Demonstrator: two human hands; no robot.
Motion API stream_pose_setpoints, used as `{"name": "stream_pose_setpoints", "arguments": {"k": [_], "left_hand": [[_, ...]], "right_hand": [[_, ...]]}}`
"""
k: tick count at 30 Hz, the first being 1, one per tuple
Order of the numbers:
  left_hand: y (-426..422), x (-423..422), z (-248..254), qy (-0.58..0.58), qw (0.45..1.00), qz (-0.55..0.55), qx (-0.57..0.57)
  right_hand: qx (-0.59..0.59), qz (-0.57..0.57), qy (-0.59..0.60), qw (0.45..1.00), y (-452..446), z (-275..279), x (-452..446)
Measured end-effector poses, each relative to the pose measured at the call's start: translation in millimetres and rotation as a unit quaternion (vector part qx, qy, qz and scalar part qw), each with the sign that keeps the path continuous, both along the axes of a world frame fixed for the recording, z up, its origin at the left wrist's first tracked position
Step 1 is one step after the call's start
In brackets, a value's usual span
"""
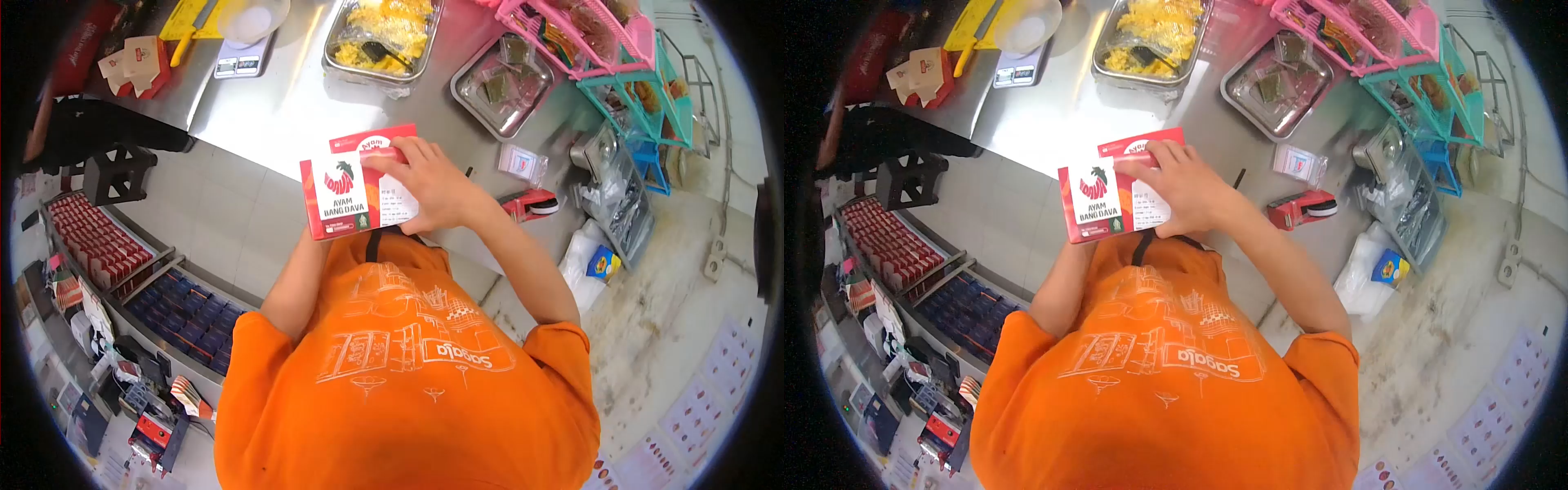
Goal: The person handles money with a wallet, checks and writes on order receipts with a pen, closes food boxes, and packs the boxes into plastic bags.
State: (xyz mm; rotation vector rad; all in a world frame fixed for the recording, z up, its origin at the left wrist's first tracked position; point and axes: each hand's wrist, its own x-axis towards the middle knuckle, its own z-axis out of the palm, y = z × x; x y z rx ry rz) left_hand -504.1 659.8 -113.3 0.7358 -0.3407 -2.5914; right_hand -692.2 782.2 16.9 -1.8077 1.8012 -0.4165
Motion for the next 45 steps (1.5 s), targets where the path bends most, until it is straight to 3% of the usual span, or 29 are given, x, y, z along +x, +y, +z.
{"name": "stream_pose_setpoints", "arguments": {"k": [1, 2, 6, 9, 10, 13, 14, 16, 18, 19, 20, 21, 25, 27, 29, 30, 31, 33, 34, 35, 36, 37, 38, 39, 40, 41, 42, 43, 45], "left_hand": [[-4.5, -4.4, 22.5, 0.034, 0.998, -0.007, 0.056], [-22.6, 4.1, -37.1, 0.056, 0.993, -0.073, 0.078], [-71.3, -48.2, 35.7, 0.061, 0.974, -0.209, 0.056], [-120.3, -54.6, 0.3, 0.024, 0.937, -0.315, -0.148], [-130.6, -62.2, 16.1, -0.108, 0.888, -0.354, -0.274], [-147.8, -59.8, 23.0, -0.278, 0.764, -0.233, -0.534], [-146.1, -49.3, 24.2, -0.315, 0.781, -0.193, -0.503], [-129.0, -18.2, 10.1, -0.383, 0.741, -0.22, -0.506], [-98.0, 8.3, -19.2, -0.39, 0.767, -0.301, -0.412], [-73.6, 8.3, -18.9, -0.348, 0.824, -0.294, -0.337], [-58.5, 1.5, -14.0, -0.323, 0.835, -0.304, -0.326], [-41.2, -11.3, -4.6, -0.357, 0.824, -0.259, -0.355], [-63.9, -40.0, -16.5, -0.312, 0.808, -0.328, -0.377], [-72.0, -63.9, -4.4, -0.298, 0.783, -0.332, -0.434], [-84.2, -94.2, -7.4, -0.313, 0.741, -0.386, -0.452], [-73.1, -110.9, -0.1, -0.322, 0.754, -0.34, -0.461], [-74.5, -120.6, -25.0, -0.335, 0.716, -0.391, -0.471], [-70.9, -132.5, -21.8, -0.377, 0.69, -0.387, -0.482], [-83.3, -128.6, -53.1, -0.381, 0.661, -0.366, -0.533], [-79.7, -129.8, -34.7, -0.395, 0.647, -0.393, -0.52], [-85.1, -122.0, -47.1, -0.387, 0.611, -0.334, -0.604], [-66.4, -118.7, -15.6, -0.389, 0.614, -0.266, -0.633], [-69.0, -105.0, -29.5, -0.381, 0.525, -0.14, -0.748], [-55.1, -103.3, -2.6, -0.384, 0.507, -0.104, -0.765], [-37.5, -100.9, 12.7, -0.347, 0.571, -0.042, -0.743], [-9.7, -102.2, 37.6, -0.362, 0.58, -0.025, -0.729], [14.7, -101.1, 43.6, -0.356, 0.568, -0.027, -0.741], [37.5, -103.7, 48.6, -0.35, 0.555, -0.027, -0.754], [88.2, -116.2, 32.7, -0.281, 0.603, -0.046, -0.746]], "right_hand": [[-0.02, 0.007, 0.052, 0.998, -2.4, -0.1, 0.5], [-0.05, 0.009, 0.082, 0.995, -3.5, -2.9, -1.0], [-0.031, 0.045, 0.154, 0.987, -9.7, -18.1, -10.6], [0.005, 0.048, 0.162, 0.986, -15.7, -44.7, -18.0], [0.026, 0.043, 0.166, 0.985, -19.4, -56.5, -19.5], [0.033, 0.008, 0.146, 0.989, -22.9, -72.9, -22.1], [0.026, -0.008, 0.134, 0.991, -21.3, -76.1, -22.8], [-0.027, -0.17, 0.002, 0.985, -6.5, -80.4, -18.8], [-0.029, -0.357, -0.198, 0.912, 0.8, -113.5, -23.2], [-0.001, -0.458, -0.333, 0.824, 10.0, -153.5, -18.5], [0.022, -0.546, -0.457, 0.702, 17.8, -174.8, -11.1], [0.03, -0.538, -0.496, 0.681, 16.0, -175.3, -5.0], [0.0, -0.586, -0.54, 0.604, 15.9, -133.6, 17.8], [-0.052, -0.55, -0.574, 0.605, 18.2, -120.0, 7.0], [-0.075, -0.608, -0.527, 0.589, 14.6, -138.3, -2.9], [-0.083, -0.612, -0.475, 0.626, 14.8, -164.6, -8.8], [-0.086, -0.614, -0.426, 0.659, 22.2, -187.0, -14.5], [-0.032, -0.657, -0.304, 0.689, 29.1, -178.4, -13.5], [-0.012, -0.618, -0.324, 0.717, 47.1, -151.6, -17.4], [0.009, -0.573, -0.347, 0.742, 69.5, -128.4, -16.9], [-0.086, -0.565, -0.365, 0.735, 98.4, -133.7, -10.8], [-0.088, -0.631, -0.335, 0.694, 139.2, -127.5, -9.5], [-0.089, -0.688, -0.303, 0.653, 188.3, -119.0, -9.4], [-0.239, -0.742, -0.316, 0.541, 239.0, -134.2, -8.6], [-0.148, -0.83, -0.115, 0.525, 298.4, -122.5, -14.6], [-0.076, -0.883, -0.039, 0.462, 354.6, -116.1, -24.0], [-0.153, -0.882, 0.094, 0.435, 425.5, -165.7, -34.3], [-0.162, -0.847, 0.217, 0.456, 482.2, -187.7, -43.8], [-0.102, -0.78, 0.259, 0.56, 560.8, -215.9, -51.5]]}}
